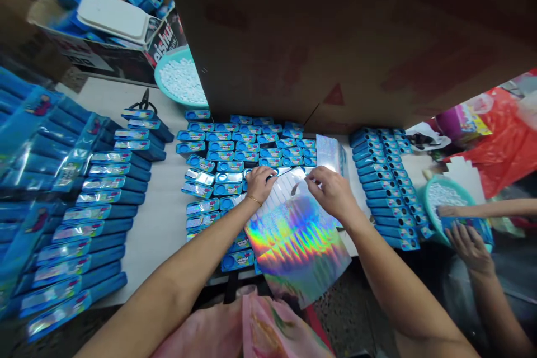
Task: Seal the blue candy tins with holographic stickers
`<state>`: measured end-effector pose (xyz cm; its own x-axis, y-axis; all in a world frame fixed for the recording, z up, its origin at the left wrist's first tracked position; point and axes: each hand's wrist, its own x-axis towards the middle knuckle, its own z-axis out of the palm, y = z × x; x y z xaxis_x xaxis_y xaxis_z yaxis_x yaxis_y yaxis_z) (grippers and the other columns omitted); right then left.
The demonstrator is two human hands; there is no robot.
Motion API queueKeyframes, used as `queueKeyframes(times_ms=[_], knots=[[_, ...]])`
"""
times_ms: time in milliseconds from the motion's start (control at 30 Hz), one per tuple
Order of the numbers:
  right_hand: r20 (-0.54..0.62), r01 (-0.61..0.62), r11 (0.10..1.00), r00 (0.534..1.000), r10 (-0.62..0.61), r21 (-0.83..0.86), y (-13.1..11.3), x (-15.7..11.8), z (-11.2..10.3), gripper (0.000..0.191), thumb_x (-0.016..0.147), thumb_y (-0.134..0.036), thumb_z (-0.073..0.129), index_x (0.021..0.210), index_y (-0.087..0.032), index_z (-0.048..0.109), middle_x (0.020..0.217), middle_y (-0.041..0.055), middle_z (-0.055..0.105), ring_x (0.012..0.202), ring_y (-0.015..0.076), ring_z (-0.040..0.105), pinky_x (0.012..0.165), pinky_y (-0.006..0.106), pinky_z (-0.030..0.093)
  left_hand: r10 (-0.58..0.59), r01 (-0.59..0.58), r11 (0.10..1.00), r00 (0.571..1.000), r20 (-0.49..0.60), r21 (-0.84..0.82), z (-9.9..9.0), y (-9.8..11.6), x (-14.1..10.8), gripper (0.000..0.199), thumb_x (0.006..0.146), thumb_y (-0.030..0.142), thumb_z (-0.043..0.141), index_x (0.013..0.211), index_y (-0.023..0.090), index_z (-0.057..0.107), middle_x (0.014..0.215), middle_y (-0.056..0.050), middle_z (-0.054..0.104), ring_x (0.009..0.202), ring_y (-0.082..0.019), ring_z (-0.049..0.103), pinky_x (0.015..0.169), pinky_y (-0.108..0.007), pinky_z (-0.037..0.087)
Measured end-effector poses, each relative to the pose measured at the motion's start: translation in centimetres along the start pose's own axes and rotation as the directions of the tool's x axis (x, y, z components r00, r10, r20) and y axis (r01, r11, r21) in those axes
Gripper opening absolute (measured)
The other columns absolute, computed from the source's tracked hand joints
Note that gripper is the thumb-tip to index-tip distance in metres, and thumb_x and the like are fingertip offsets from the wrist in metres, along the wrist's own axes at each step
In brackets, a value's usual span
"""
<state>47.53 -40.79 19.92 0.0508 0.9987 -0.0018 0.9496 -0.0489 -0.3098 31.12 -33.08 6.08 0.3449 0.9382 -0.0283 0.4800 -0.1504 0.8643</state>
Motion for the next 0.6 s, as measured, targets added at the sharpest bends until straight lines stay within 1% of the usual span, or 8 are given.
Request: queueKeyframes(times_ms=[67,133,167,233,300,367,467,600], knots=[[0.004,-0.11,0.976,0.994,0.112,0.188,-1.2,1.1,0.9,0.02,0.08,-0.028,0.049,0.075,-0.021,0.066,0.072,0.0018,0.064,0.066,0.0144,0.056,0.06,0.025,0.038,-0.066,0.076,0.945,0.997,0.04,-0.32,-1.7,-0.1,-0.9,0.033,0.083,0.045,0.044,0.091,0.022,0.066,0.104,-0.005,0.063,0.099,-0.021,0.054,0.087,-0.036,0.038],[0.049,-0.204,0.893,0.978,0.201,0.402,-2.4,2.4,3.0,0.021,0.076,-0.031,0.051,0.07,-0.019,0.066,0.065,0.0006,0.062,0.058,0.0128,0.055,0.054,0.023,0.037,-0.151,0.195,0.796,0.981,0.123,-0.573,-3.8,-0.5,-2.3,0.046,0.083,0.054,0.037,0.099,0.021,0.065,0.105,-0.007,0.064,0.091,-0.019,0.059,0.079,-0.032,0.044],[0.086,-0.247,0.829,0.968,0.236,0.501,-3.0,2.9,4.2,0.021,0.074,-0.032,0.052,0.068,-0.018,0.066,0.061,0.0005,0.061,0.055,0.0122,0.054,0.051,0.022,0.037,-0.184,0.245,0.724,0.97,0.161,-0.645,-4.9,-0.8,-3.1,0.049,0.082,0.057,0.038,0.102,0.02,0.064,0.105,-0.008,0.064,0.088,-0.018,0.061,0.076,-0.031,0.045],[0.169,-0.319,0.681,0.945,0.279,0.659,-4.6,3.8,6.4,0.022,0.07,-0.035,0.055,0.064,-0.015,0.064,0.056,0.0003,0.059,0.049,0.0107,0.051,0.046,0.021,0.035,-0.22,0.293,0.656,0.956,0.195,-0.696,-7.1,-1.5,-4.4,0.049,0.074,0.056,0.052,0.106,0.019,0.062,0.103,-0.009,0.065,0.087,-0.019,0.061,0.073,-0.029,0.046],[0.247,-0.365,0.541,0.928,0.28,0.757,-6.4,4.4,8.3,0.023,0.065,-0.037,0.059,0.061,-0.014,0.063,0.054,0.0002,0.057,0.045,0.0093,0.048,0.042,0.02,0.033,-0.252,0.296,0.668,0.953,0.167,-0.682,-9.0,-2.4,-5.4,0.051,0.065,0.049,0.066,0.105,0.018,0.062,0.097,-0.008,0.067,0.085,-0.019,0.061,0.071,-0.028,0.046],[0.301,-0.39,0.441,0.918,0.259,0.808,-8.3,4.9,9.9,0.025,0.062,-0.038,0.061,0.061,-0.013,0.063,0.054,0.0004,0.058,0.043,0.0082,0.046,0.039,0.019,0.03,-0.334,0.314,0.688,0.937,0.098,-0.655,-10.8,-3.5,-5.7,0.049,0.06,0.045,0.071,0.099,0.017,0.064,0.088,-0.006,0.068,0.078,-0.017,0.061,0.066,-0.026,0.046],[0.363,-0.429,0.353,0.9,0.24,0.831,-11.4,5.8,12.2,0.029,0.059,-0.04,0.064,0.064,-0.012,0.064,0.056,0.0011,0.06,0.042,0.0076,0.046,0.036,0.018,0.027,-0.463,0.342,0.655,0.886,0.0,-0.673,-13.3,-5.4,-5.6,0.042,0.06,0.047,0.069,0.086,0.015,0.064,0.077,-0.004,0.066,0.066,-0.013,0.058,0.057,-0.023,0.044],[0.374,-0.445,0.274,0.886,0.275,0.853,-15.7,7.5,15.5,0.028,0.057,-0.038,0.066,0.069,-0.012,0.066,0.057,0.0006,0.061,0.043,0.008,0.048,0.039,0.018,0.031,-0.527,0.321,0.647,0.844,-0.101,-0.692,-16.7,-8.3,-4.7,0.036,0.059,0.045,0.069,0.074,0.014,0.062,0.065,-0.001,0.062,0.056,-0.008,0.053,0.049,-0.019,0.038]])
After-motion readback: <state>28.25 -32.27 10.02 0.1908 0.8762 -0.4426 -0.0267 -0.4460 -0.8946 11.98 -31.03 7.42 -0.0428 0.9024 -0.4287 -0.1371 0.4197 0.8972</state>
